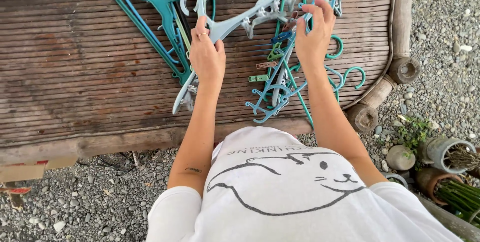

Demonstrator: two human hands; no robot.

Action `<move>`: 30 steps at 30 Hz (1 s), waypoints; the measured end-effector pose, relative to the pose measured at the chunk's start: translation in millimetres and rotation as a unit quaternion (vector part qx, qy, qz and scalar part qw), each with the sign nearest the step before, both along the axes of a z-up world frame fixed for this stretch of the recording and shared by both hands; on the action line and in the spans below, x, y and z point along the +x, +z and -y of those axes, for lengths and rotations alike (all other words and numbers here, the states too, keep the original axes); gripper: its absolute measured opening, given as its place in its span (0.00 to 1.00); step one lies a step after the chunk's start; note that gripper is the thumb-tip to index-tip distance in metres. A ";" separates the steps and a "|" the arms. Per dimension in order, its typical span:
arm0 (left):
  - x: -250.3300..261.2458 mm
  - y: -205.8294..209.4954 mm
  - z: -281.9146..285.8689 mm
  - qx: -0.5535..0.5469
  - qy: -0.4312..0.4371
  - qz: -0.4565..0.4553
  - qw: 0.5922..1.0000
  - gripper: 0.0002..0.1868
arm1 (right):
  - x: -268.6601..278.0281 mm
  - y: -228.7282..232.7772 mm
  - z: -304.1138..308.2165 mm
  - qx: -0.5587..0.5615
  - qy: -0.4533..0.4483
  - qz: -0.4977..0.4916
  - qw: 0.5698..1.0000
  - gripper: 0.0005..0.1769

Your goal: Hang washed white t-shirts on hangers and organize multi-clips hangers.

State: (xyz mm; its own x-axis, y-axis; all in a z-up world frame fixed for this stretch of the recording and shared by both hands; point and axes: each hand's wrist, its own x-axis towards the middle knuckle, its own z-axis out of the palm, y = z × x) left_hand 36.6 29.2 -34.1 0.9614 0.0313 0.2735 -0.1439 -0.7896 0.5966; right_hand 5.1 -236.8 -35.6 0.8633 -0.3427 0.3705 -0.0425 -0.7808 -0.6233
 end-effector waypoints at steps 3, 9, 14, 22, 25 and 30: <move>-6.8 23.8 -7.7 -0.079 -0.021 0.047 0.996 0.38 | 2.3 20.1 -15.9 0.019 0.036 0.059 0.997 0.15; -24.4 64.5 -22.3 -0.079 -0.028 0.167 0.982 0.43 | 13.2 31.5 -21.6 0.392 0.061 0.077 0.915 0.09; -63.6 78.9 -46.4 -0.033 0.010 0.202 0.979 0.40 | 3.3 63.2 -45.2 0.292 0.080 0.189 0.934 0.13; -183.3 108.3 -82.5 0.015 0.130 0.214 0.968 0.35 | -51.4 143.1 -131.0 -0.024 0.435 0.170 0.884 0.24; -238.7 109.8 -96.0 0.025 0.188 0.217 0.957 0.33 | -72.9 144.9 -169.3 -0.055 0.556 0.127 0.820 0.26; -336.5 111.6 -116.7 0.051 0.308 0.209 0.927 0.31 | -130.2 146.7 -238.7 -0.028 0.715 0.068 0.696 0.27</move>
